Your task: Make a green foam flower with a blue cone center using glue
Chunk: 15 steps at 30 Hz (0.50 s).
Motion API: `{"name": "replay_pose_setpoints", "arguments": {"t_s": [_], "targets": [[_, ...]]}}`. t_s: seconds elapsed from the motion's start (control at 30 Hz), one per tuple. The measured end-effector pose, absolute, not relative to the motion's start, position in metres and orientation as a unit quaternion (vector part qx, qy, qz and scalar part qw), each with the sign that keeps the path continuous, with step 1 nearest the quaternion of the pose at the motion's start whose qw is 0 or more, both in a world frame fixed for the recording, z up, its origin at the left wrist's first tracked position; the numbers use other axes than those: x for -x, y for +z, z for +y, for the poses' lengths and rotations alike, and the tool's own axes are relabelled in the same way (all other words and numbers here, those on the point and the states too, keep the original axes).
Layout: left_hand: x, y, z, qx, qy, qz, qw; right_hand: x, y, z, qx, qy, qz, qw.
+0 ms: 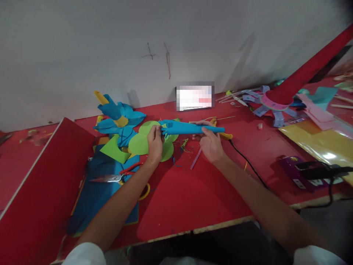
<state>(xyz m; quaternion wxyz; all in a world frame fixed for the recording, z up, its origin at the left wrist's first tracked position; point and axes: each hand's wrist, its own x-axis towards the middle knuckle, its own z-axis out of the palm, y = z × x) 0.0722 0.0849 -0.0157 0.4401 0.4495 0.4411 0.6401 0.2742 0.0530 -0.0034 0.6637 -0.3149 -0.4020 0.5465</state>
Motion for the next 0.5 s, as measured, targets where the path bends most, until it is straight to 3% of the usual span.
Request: {"name": "replay_pose_setpoints", "arguments": {"t_s": [0.5], "targets": [[-0.077, -0.006, 0.076, -0.538, 0.602, 0.438, 0.394, -0.273, -0.004, 0.051, 0.312, 0.552, -0.415, 0.653]]}}
